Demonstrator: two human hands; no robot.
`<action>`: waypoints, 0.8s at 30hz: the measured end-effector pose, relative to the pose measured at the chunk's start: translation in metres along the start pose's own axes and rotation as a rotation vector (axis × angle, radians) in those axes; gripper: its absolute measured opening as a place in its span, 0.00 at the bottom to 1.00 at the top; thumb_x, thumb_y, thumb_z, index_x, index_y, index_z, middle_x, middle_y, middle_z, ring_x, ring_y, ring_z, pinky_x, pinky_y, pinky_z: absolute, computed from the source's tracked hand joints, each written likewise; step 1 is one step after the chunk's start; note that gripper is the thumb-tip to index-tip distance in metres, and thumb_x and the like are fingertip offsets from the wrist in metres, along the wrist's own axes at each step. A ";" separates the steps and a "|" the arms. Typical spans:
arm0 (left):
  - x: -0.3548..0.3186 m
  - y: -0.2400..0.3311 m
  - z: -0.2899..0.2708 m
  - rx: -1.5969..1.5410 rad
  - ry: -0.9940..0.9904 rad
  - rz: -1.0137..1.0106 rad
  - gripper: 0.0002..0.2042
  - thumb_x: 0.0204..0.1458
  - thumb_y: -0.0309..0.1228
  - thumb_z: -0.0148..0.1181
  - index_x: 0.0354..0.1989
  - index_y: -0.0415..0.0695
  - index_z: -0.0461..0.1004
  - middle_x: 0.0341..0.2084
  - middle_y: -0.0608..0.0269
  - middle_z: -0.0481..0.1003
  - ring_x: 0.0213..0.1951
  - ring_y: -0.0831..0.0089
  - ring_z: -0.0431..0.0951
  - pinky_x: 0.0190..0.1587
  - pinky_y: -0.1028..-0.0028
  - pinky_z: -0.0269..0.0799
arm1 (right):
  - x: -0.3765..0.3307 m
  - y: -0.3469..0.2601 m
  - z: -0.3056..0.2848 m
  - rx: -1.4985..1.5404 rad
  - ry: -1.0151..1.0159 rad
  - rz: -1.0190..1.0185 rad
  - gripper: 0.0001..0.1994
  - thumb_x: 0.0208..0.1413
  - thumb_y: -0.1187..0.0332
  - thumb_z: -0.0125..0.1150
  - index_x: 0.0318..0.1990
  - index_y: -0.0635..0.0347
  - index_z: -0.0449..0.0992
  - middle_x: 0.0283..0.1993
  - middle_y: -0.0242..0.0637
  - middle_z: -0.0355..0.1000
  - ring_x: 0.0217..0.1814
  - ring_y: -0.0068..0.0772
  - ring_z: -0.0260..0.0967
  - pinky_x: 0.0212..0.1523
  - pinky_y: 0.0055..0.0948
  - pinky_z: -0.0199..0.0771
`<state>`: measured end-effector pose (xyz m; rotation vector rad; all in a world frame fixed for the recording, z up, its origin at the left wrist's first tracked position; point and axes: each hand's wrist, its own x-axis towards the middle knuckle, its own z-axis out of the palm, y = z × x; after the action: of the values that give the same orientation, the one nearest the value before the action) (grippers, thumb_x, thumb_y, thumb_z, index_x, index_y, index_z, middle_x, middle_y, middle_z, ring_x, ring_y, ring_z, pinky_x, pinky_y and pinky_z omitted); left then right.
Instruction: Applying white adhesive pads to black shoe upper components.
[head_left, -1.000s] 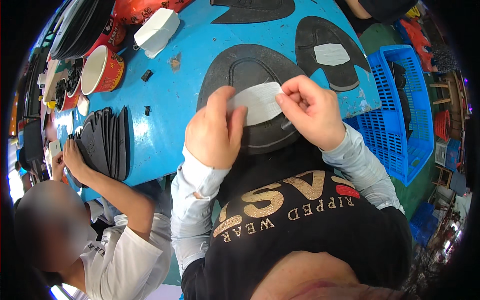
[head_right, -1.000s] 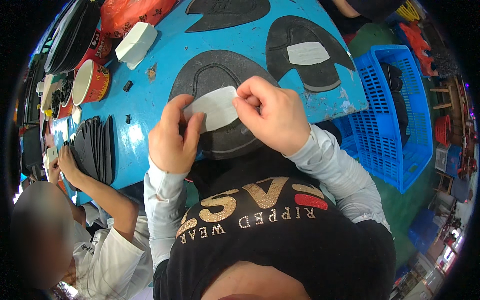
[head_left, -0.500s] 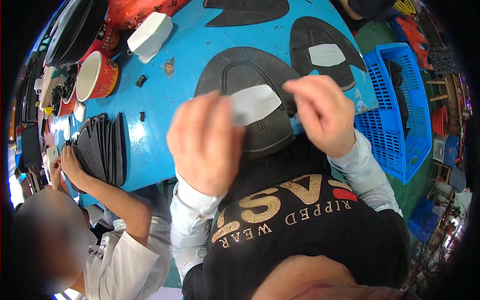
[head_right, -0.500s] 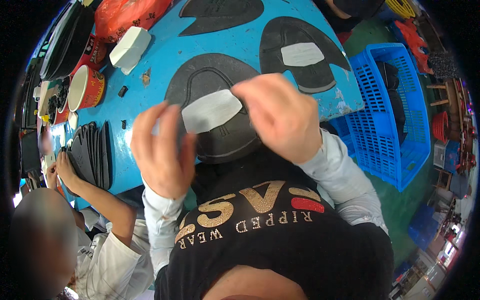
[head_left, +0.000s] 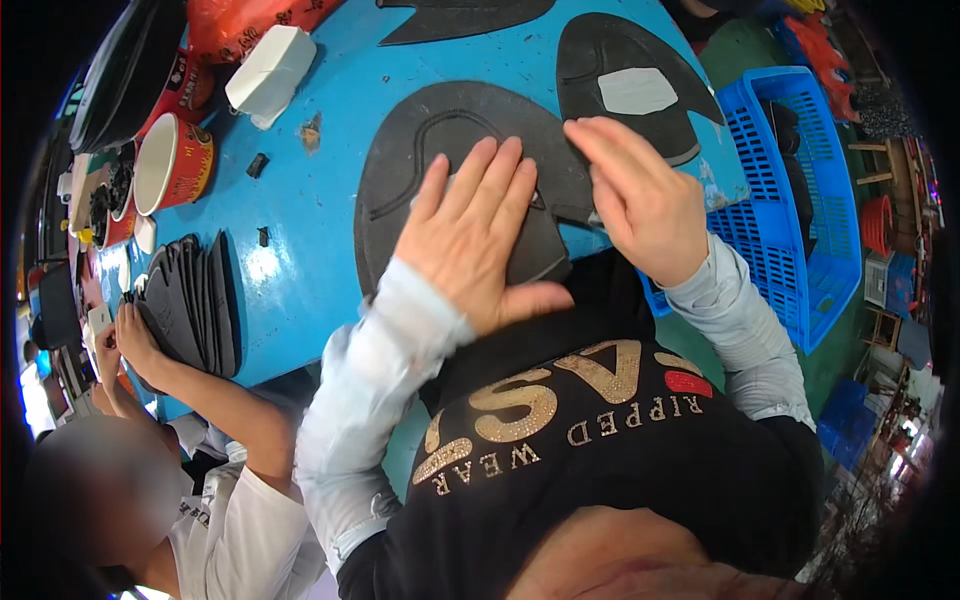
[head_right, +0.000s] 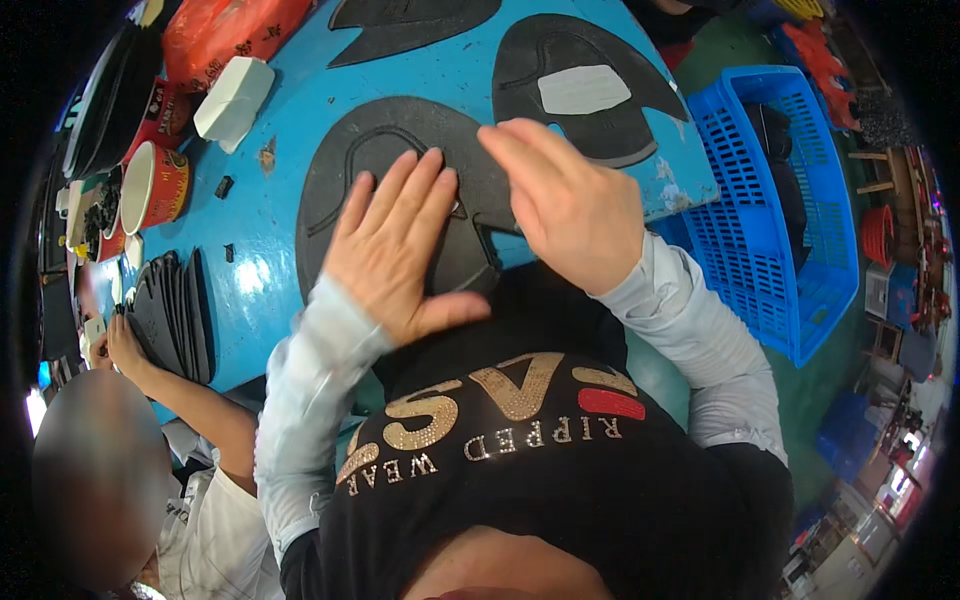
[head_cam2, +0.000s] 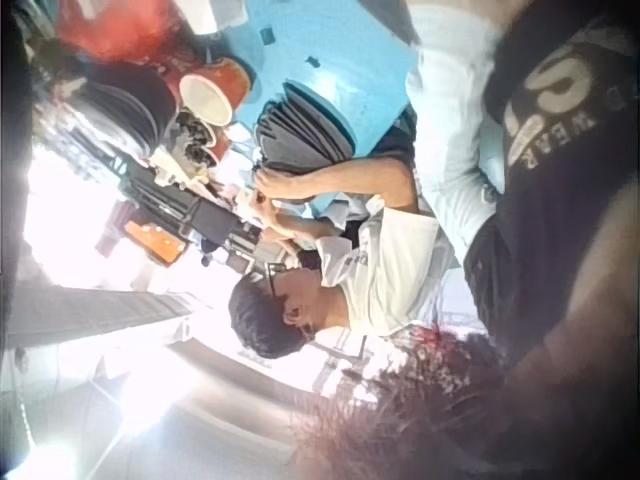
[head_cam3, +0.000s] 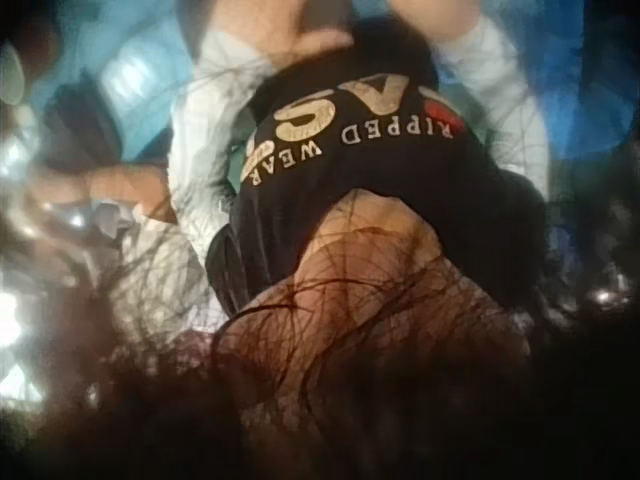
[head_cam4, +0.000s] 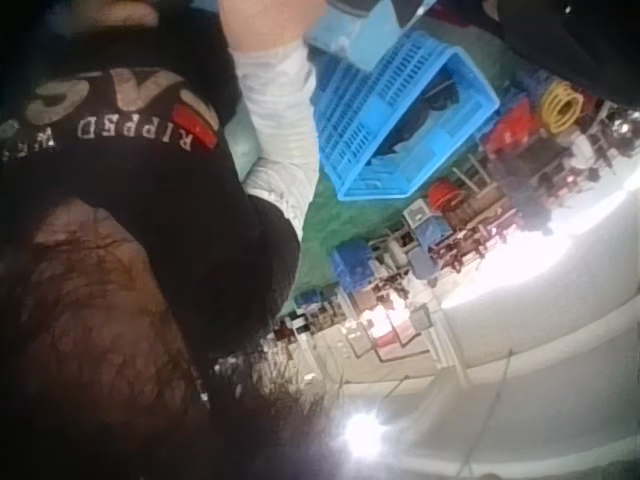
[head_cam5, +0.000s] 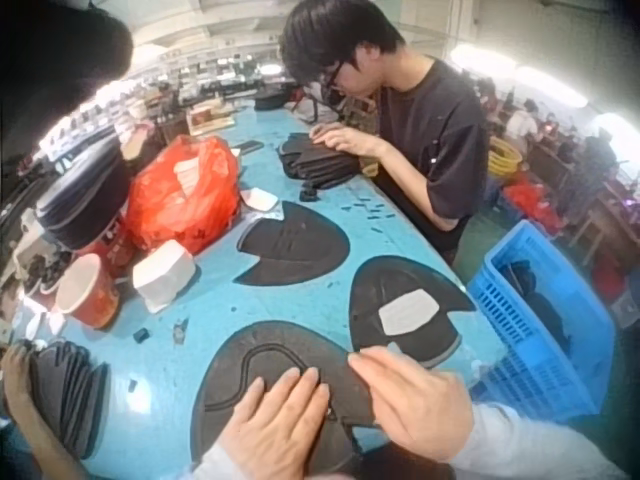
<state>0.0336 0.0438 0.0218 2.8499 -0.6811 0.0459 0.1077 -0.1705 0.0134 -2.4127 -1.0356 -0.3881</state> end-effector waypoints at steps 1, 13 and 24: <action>0.002 0.000 0.003 -0.023 0.002 -0.014 0.53 0.41 0.74 0.45 0.65 0.37 0.56 0.66 0.48 0.55 0.67 0.53 0.54 0.67 0.53 0.45 | 0.001 0.002 0.000 -0.002 0.028 0.010 0.17 0.50 0.69 0.61 0.49 0.57 0.75 0.50 0.36 0.73 0.36 0.39 0.76 0.29 0.28 0.76; -0.048 -0.021 0.016 -0.234 0.764 -0.394 0.43 0.59 0.62 0.29 0.67 0.30 0.48 0.66 0.39 0.51 0.68 0.49 0.50 0.68 0.57 0.41 | -0.013 -0.005 0.009 -0.017 0.070 0.152 0.16 0.48 0.59 0.67 0.42 0.55 0.77 0.43 0.33 0.71 0.31 0.37 0.75 0.28 0.31 0.75; -0.065 0.011 0.024 0.126 0.135 -0.330 0.48 0.50 0.70 0.37 0.68 0.39 0.52 0.67 0.51 0.54 0.69 0.54 0.49 0.68 0.49 0.31 | -0.013 -0.031 0.001 0.323 0.232 -0.155 0.13 0.42 0.74 0.69 0.36 0.57 0.71 0.38 0.34 0.74 0.31 0.37 0.71 0.28 0.32 0.70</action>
<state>-0.0298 0.0581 -0.0042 3.0054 -0.1829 0.2343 0.0765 -0.1595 0.0170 -1.9590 -1.0901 -0.4994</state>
